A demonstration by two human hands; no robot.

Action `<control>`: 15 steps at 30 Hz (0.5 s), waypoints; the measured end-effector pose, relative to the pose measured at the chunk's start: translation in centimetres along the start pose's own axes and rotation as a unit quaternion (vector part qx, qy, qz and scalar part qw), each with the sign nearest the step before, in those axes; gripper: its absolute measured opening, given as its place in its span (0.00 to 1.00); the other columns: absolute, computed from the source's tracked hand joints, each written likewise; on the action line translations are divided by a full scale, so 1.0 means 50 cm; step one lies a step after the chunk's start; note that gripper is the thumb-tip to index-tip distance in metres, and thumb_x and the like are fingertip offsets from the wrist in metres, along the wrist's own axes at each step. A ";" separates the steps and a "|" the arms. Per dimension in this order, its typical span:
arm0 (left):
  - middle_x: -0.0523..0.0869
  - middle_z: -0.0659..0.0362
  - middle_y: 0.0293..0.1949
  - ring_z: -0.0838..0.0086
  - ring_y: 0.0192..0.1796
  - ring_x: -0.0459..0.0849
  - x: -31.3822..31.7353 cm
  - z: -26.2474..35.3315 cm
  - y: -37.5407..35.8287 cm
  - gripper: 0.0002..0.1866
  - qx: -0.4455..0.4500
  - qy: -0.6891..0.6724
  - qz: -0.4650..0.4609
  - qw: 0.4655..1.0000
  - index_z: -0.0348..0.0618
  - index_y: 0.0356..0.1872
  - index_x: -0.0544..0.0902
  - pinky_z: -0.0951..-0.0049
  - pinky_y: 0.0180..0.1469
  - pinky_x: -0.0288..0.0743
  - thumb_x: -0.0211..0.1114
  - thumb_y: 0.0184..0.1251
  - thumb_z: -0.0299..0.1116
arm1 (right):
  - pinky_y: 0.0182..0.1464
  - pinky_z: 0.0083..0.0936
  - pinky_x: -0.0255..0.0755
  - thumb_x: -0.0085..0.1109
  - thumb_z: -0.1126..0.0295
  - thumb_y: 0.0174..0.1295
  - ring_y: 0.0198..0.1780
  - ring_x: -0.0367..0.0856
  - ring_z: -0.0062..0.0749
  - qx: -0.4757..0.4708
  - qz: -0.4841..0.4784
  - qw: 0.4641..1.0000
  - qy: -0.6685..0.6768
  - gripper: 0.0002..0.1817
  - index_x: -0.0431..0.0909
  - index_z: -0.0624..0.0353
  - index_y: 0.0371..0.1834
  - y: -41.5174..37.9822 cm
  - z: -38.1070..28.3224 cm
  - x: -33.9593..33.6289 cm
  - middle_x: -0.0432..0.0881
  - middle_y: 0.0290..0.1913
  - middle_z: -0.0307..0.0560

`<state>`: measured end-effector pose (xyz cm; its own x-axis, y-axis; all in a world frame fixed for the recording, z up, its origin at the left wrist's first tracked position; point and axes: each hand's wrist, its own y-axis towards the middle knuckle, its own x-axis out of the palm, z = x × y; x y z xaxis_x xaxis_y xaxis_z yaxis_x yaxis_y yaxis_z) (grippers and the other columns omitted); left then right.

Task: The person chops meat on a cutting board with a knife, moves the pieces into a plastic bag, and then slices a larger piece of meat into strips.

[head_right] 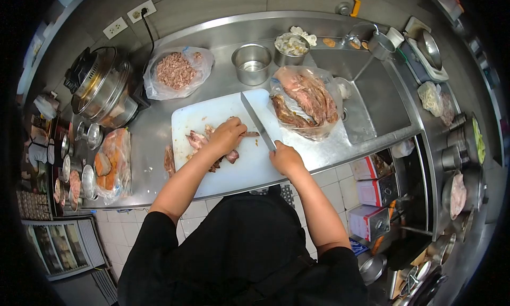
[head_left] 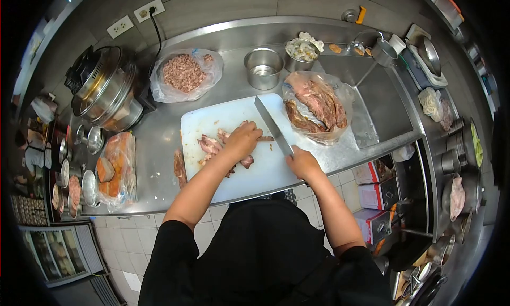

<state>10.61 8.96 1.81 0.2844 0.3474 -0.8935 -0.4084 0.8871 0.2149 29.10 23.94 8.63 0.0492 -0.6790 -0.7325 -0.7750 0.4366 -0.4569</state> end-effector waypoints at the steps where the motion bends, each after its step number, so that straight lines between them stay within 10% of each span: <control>1: 0.82 0.56 0.46 0.58 0.50 0.82 -0.003 0.002 -0.005 0.10 0.004 0.000 -0.001 1.000 0.47 0.39 0.86 0.62 0.50 0.77 0.65 0.56 0.27 | 0.43 0.43 0.80 0.52 0.62 0.67 0.27 0.86 0.49 0.000 -0.005 1.000 -0.001 0.19 0.75 0.65 0.53 0.000 0.000 0.000 0.86 0.30 0.61; 6: 0.84 0.57 0.46 0.54 0.51 0.83 -0.078 -0.024 -0.029 0.07 -0.092 -0.124 -0.008 0.988 0.46 0.34 0.88 0.60 0.54 0.77 0.62 0.59 0.27 | 0.44 0.43 0.80 0.52 0.62 0.67 0.29 0.87 0.50 -0.030 0.019 0.999 -0.030 0.18 0.76 0.65 0.52 0.014 0.027 0.021 0.86 0.31 0.61; 15: 0.81 0.55 0.45 0.57 0.53 0.79 -0.039 -0.061 0.004 0.22 -0.102 0.028 -0.012 0.994 0.49 0.56 0.82 0.59 0.56 0.73 0.65 0.57 0.32 | 0.45 0.43 0.80 0.52 0.62 0.67 0.31 0.87 0.50 0.005 -0.018 1.000 -0.016 0.18 0.75 0.65 0.52 0.000 -0.007 -0.009 0.86 0.33 0.62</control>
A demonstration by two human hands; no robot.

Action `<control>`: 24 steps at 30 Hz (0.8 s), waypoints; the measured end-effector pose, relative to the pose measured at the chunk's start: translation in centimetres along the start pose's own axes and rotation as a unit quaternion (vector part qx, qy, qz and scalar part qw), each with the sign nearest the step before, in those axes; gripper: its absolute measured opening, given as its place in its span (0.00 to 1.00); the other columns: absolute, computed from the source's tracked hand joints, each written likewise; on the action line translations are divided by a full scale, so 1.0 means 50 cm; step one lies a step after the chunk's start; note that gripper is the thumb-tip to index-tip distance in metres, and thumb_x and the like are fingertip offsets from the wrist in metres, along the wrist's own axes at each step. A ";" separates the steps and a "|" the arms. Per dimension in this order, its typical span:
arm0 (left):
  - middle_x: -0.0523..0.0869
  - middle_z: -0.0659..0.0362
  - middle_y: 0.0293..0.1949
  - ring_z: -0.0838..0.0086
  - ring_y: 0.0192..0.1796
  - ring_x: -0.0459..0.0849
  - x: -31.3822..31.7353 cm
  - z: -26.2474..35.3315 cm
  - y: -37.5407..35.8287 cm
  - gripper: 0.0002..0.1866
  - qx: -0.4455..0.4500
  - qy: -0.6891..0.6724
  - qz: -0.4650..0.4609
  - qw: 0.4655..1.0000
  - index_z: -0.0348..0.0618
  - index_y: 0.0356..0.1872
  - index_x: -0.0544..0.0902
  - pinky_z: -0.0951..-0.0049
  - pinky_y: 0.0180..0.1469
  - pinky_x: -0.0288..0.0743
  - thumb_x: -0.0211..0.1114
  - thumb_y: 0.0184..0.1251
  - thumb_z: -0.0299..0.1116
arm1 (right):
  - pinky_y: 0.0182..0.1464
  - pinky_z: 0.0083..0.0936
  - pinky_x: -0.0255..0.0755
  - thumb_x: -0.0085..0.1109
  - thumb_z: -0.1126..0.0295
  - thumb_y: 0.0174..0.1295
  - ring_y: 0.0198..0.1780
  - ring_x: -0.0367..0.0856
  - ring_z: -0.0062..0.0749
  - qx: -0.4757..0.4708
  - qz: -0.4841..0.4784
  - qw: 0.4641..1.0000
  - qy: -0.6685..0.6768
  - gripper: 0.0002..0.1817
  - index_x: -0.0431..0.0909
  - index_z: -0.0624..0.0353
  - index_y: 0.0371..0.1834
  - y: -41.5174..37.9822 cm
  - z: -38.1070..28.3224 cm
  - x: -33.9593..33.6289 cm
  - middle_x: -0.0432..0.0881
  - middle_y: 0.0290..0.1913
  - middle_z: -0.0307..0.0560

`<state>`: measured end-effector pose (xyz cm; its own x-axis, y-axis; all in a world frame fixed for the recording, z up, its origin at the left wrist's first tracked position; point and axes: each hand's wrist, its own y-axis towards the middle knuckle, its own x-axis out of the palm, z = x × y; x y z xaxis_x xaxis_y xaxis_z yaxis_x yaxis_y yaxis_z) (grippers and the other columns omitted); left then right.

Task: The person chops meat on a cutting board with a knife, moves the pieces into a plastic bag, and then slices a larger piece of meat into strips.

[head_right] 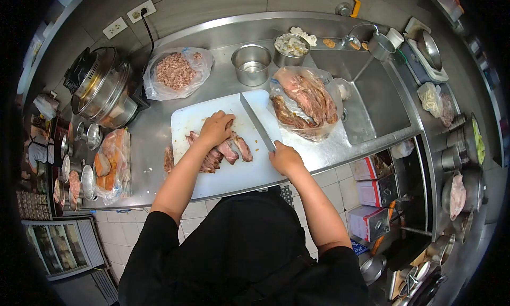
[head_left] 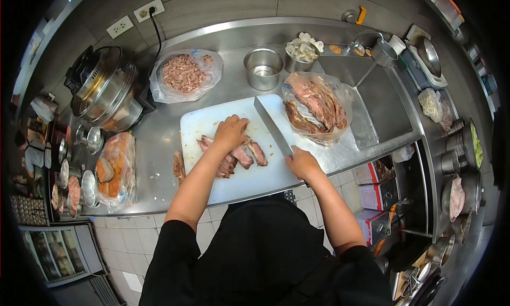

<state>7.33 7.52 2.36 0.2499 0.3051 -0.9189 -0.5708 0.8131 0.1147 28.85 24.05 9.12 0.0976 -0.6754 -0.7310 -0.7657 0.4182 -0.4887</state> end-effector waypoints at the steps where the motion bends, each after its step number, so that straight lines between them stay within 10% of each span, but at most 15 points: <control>1: 0.81 0.55 0.45 0.57 0.53 0.79 0.003 -0.006 0.002 0.22 0.001 -0.001 0.000 1.000 0.49 0.56 0.82 0.59 0.56 0.73 0.65 0.57 0.32 | 0.46 0.43 0.80 0.52 0.62 0.67 0.32 0.87 0.51 -0.001 0.003 1.000 0.003 0.18 0.75 0.65 0.53 0.002 0.003 0.003 0.87 0.34 0.62; 7: 0.81 0.57 0.44 0.61 0.56 0.77 -0.052 -0.020 -0.011 0.16 -0.113 0.116 -0.059 0.985 0.49 0.47 0.84 0.53 0.57 0.68 0.66 0.55 0.34 | 0.50 0.45 0.78 0.52 0.61 0.67 0.39 0.87 0.55 -0.026 0.040 0.999 -0.013 0.20 0.75 0.65 0.54 0.017 0.029 0.030 0.87 0.36 0.64; 12: 0.82 0.59 0.43 0.61 0.56 0.77 -0.021 0.017 -0.030 0.11 0.081 0.044 -0.066 0.994 0.48 0.38 0.85 0.54 0.61 0.64 0.67 0.53 0.35 | 0.53 0.46 0.77 0.52 0.61 0.67 0.44 0.86 0.57 0.006 0.008 1.000 0.004 0.20 0.75 0.65 0.55 0.001 0.000 0.002 0.86 0.40 0.65; 24: 0.82 0.61 0.44 0.62 0.52 0.80 -0.021 0.076 -0.072 0.20 0.147 0.013 -0.131 0.980 0.50 0.46 0.85 0.54 0.59 0.64 0.70 0.49 0.37 | 0.53 0.47 0.77 0.52 0.61 0.67 0.45 0.85 0.59 -0.022 0.024 0.999 -0.012 0.20 0.75 0.65 0.54 0.011 0.019 0.015 0.86 0.41 0.66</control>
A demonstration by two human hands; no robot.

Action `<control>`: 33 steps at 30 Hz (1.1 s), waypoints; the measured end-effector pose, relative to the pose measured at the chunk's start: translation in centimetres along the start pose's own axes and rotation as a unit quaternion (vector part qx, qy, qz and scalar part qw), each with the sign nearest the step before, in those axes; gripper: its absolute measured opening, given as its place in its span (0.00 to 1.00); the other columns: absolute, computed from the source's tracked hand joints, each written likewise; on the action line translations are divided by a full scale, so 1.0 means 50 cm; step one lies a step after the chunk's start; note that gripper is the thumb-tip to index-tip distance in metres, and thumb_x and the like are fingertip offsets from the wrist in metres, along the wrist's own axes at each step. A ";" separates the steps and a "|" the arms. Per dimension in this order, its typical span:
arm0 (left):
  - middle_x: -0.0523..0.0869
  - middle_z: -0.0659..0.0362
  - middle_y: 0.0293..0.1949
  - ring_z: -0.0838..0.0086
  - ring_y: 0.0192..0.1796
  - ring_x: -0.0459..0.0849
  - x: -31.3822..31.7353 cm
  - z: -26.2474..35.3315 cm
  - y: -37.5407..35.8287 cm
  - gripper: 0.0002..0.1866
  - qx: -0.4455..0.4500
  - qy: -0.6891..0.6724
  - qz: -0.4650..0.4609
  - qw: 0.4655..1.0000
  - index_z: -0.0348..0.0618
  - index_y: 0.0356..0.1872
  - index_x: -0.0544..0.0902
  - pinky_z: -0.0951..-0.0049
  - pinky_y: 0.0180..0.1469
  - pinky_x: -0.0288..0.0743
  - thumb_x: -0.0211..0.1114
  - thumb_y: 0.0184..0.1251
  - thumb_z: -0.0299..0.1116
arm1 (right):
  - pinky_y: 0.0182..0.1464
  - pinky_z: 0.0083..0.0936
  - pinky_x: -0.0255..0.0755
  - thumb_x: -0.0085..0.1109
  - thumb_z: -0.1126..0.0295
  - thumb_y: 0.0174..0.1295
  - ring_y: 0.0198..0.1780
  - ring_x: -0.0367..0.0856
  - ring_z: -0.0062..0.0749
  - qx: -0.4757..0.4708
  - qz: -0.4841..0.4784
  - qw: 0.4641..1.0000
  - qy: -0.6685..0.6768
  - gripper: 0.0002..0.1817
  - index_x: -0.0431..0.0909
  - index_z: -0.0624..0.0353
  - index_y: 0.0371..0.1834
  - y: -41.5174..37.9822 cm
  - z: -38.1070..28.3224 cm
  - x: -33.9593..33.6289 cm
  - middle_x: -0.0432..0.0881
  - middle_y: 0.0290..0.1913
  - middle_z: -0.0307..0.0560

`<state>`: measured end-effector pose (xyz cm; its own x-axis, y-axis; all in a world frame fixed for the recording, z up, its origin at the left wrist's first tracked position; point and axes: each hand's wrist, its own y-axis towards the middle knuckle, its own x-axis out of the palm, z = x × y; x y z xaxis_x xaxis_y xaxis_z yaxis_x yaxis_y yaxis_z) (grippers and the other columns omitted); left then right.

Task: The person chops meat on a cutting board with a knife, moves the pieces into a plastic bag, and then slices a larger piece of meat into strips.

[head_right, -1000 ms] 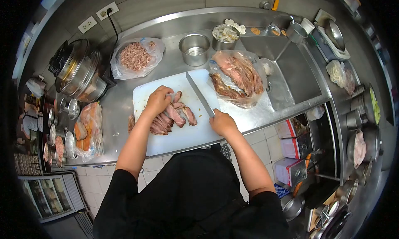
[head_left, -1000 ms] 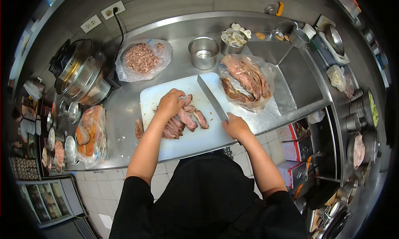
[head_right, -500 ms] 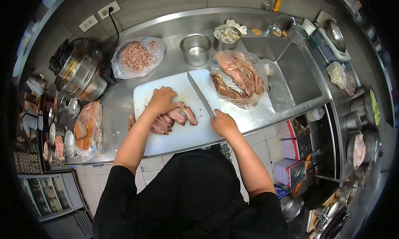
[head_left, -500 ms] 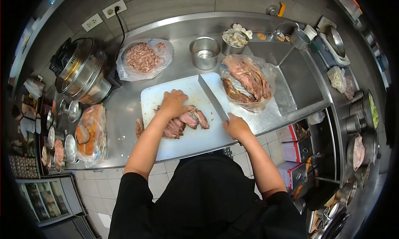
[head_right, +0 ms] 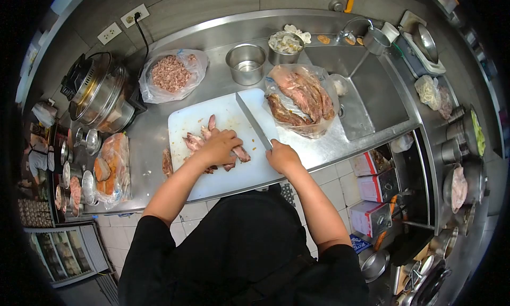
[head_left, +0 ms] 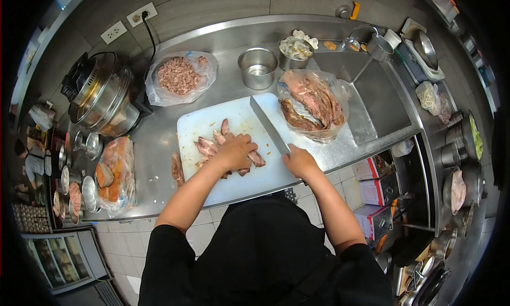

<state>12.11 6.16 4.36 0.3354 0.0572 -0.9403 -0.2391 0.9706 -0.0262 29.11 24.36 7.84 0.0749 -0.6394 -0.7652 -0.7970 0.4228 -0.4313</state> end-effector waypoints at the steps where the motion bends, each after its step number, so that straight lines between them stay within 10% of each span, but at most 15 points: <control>1: 0.82 0.61 0.44 0.62 0.52 0.80 0.005 0.007 0.003 0.20 0.001 0.000 0.001 1.000 0.50 0.46 0.85 0.54 0.59 0.64 0.70 0.49 0.37 | 0.52 0.47 0.77 0.52 0.61 0.67 0.44 0.86 0.57 0.013 -0.013 1.000 0.014 0.19 0.75 0.65 0.53 -0.002 -0.005 -0.005 0.86 0.39 0.65; 6: 0.81 0.60 0.46 0.64 0.52 0.80 0.031 -0.018 0.040 0.19 -0.004 0.015 0.150 0.989 0.50 0.48 0.84 0.53 0.60 0.66 0.71 0.50 0.33 | 0.49 0.46 0.78 0.53 0.61 0.67 0.39 0.87 0.55 0.025 -0.023 0.999 0.030 0.18 0.76 0.65 0.49 -0.001 -0.006 -0.007 0.86 0.35 0.63; 31: 0.81 0.55 0.39 0.55 0.48 0.79 0.050 -0.067 0.053 0.06 -0.046 -0.121 0.171 0.977 0.41 0.34 0.82 0.53 0.58 0.70 0.69 0.56 0.28 | 0.53 0.50 0.76 0.52 0.61 0.70 0.48 0.85 0.61 -0.104 -0.004 0.989 -0.109 0.18 0.72 0.67 0.52 0.084 -0.110 -0.015 0.85 0.43 0.67; 33: 0.81 0.55 0.39 0.55 0.48 0.79 0.053 -0.069 0.052 0.06 -0.049 -0.110 0.177 0.977 0.41 0.34 0.82 0.54 0.59 0.70 0.69 0.56 0.28 | 0.53 0.50 0.77 0.52 0.61 0.70 0.47 0.84 0.62 0.026 -0.134 0.988 -0.078 0.19 0.72 0.67 0.53 0.024 -0.168 -0.078 0.85 0.43 0.68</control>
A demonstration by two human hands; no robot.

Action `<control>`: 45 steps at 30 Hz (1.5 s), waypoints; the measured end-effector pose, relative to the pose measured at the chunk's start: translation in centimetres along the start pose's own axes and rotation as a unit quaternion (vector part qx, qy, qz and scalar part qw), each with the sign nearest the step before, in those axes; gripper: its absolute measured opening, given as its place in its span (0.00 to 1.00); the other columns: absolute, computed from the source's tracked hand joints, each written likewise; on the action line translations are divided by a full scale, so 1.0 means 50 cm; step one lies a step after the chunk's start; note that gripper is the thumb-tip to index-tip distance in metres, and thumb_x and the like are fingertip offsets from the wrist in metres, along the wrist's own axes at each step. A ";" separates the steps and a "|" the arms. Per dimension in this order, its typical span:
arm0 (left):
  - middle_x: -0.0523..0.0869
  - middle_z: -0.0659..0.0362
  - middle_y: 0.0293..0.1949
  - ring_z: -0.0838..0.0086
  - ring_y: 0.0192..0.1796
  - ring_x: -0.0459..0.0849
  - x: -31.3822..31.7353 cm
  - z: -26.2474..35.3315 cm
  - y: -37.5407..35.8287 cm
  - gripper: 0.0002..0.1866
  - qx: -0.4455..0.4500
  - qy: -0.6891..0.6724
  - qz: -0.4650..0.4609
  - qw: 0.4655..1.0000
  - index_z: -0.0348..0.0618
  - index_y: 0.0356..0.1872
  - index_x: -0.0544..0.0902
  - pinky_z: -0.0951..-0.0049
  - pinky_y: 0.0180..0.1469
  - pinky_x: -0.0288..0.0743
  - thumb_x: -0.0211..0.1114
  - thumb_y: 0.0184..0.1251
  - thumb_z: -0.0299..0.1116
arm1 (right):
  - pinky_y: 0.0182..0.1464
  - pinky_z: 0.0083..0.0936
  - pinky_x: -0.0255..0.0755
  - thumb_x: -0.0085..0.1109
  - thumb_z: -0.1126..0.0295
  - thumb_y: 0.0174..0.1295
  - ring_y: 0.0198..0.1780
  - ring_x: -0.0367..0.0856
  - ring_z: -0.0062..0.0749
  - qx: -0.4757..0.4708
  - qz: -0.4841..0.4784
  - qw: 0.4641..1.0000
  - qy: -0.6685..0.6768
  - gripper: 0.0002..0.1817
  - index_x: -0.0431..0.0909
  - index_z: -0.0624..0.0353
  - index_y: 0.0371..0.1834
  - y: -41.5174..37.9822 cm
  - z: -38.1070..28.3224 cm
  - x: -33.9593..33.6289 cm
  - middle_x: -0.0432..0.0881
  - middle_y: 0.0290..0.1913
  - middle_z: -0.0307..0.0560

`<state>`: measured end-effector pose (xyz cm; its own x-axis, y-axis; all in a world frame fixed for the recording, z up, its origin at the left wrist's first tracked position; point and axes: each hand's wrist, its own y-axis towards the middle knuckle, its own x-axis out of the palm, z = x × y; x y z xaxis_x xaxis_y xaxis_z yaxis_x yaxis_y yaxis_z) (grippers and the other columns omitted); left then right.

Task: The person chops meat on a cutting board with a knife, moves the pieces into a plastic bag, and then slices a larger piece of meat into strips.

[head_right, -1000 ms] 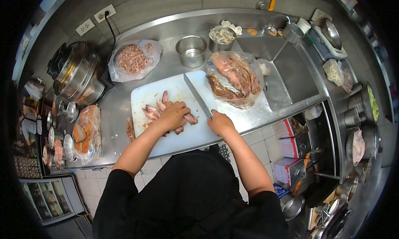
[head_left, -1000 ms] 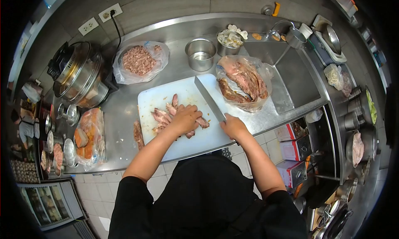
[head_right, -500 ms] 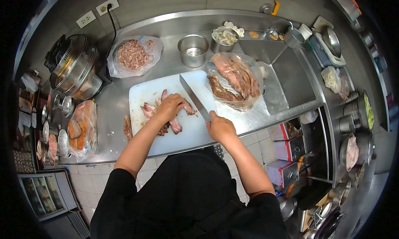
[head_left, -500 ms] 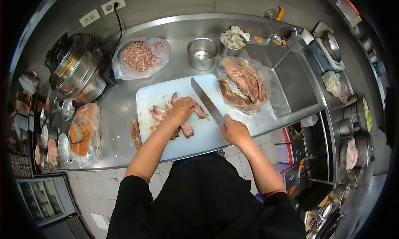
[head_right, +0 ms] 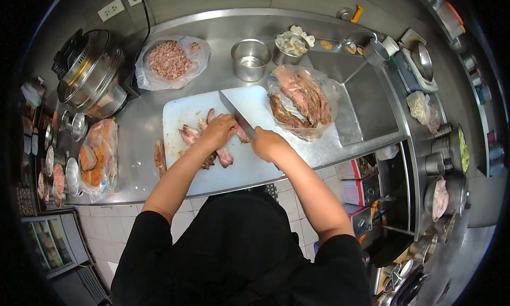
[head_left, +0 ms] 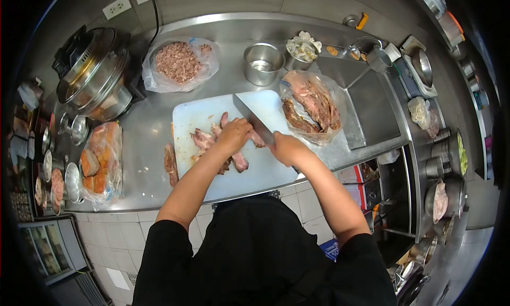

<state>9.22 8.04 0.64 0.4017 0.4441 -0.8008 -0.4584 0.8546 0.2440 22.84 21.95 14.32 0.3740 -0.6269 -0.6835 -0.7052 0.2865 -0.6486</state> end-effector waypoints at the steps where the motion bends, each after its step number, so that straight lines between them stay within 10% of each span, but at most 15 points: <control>1: 0.82 0.55 0.38 0.55 0.48 0.79 0.004 -0.003 -0.003 0.06 0.005 0.013 0.001 1.000 0.41 0.34 0.82 0.54 0.59 0.70 0.69 0.56 0.28 | 0.53 0.50 0.77 0.52 0.61 0.70 0.47 0.84 0.62 0.002 -0.006 1.000 -0.003 0.19 0.72 0.67 0.53 0.007 0.013 0.024 0.85 0.43 0.68; 6: 0.83 0.56 0.36 0.56 0.45 0.81 0.007 -0.012 0.001 0.05 0.030 -0.011 0.043 0.999 0.43 0.31 0.83 0.57 0.51 0.75 0.70 0.54 0.28 | 0.52 0.50 0.77 0.52 0.61 0.70 0.46 0.85 0.59 -0.102 0.155 0.982 -0.035 0.18 0.72 0.68 0.51 0.098 0.054 0.106 0.84 0.41 0.71; 12: 0.83 0.56 0.36 0.56 0.45 0.81 0.007 -0.010 -0.011 0.06 0.029 -0.017 0.054 0.998 0.42 0.30 0.82 0.57 0.49 0.75 0.70 0.53 0.28 | 0.45 0.49 0.79 0.51 0.63 0.70 0.38 0.86 0.58 -0.030 0.013 0.999 -0.001 0.17 0.73 0.67 0.50 0.025 0.016 0.048 0.85 0.36 0.67; 15: 0.83 0.55 0.36 0.56 0.45 0.81 0.009 -0.013 -0.012 0.06 0.031 -0.031 0.044 0.998 0.42 0.30 0.82 0.57 0.49 0.75 0.70 0.54 0.28 | 0.33 0.41 0.80 0.51 0.62 0.70 0.24 0.85 0.47 -0.141 0.224 0.962 -0.062 0.17 0.73 0.67 0.50 0.119 0.079 0.151 0.85 0.29 0.60; 22: 0.81 0.56 0.34 0.58 0.44 0.80 0.016 -0.031 -0.015 0.02 0.040 -0.048 0.089 0.994 0.43 0.29 0.81 0.56 0.58 0.72 0.66 0.57 0.26 | 0.29 0.41 0.79 0.53 0.61 0.71 0.20 0.83 0.47 -0.068 0.045 0.997 0.016 0.19 0.71 0.71 0.49 0.038 0.006 0.038 0.85 0.28 0.64; 25: 0.80 0.56 0.33 0.58 0.44 0.79 0.018 -0.027 -0.018 0.02 0.030 -0.007 0.064 0.998 0.44 0.28 0.81 0.50 0.67 0.65 0.65 0.58 0.25 | 0.35 0.41 0.81 0.51 0.62 0.70 0.24 0.86 0.49 -0.122 0.190 0.972 -0.064 0.18 0.73 0.68 0.51 0.099 0.049 0.145 0.86 0.30 0.61; 35: 0.80 0.57 0.35 0.58 0.47 0.80 0.023 -0.032 -0.022 0.02 0.009 -0.040 0.060 0.997 0.45 0.31 0.83 0.36 0.73 0.51 0.67 0.59 0.26 | 0.27 0.38 0.79 0.53 0.62 0.70 0.18 0.83 0.44 -0.066 0.082 0.994 0.039 0.19 0.71 0.70 0.52 0.081 0.024 0.102 0.85 0.28 0.60; 45: 0.84 0.51 0.40 0.55 0.48 0.83 -0.106 -0.095 -0.002 0.07 -0.173 -0.010 0.106 0.979 0.43 0.38 0.83 0.53 0.54 0.75 0.63 0.63 0.33 | 0.28 0.37 0.79 0.53 0.60 0.70 0.20 0.83 0.42 -0.074 0.101 0.976 0.179 0.22 0.72 0.68 0.58 0.024 0.035 0.065 0.84 0.27 0.59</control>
<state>3.39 4.33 2.26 0.2820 0.6105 -0.7401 -0.7737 0.6009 0.2009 24.23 21.51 10.72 0.0017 -0.7891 -0.6142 -0.8322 0.3395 -0.4384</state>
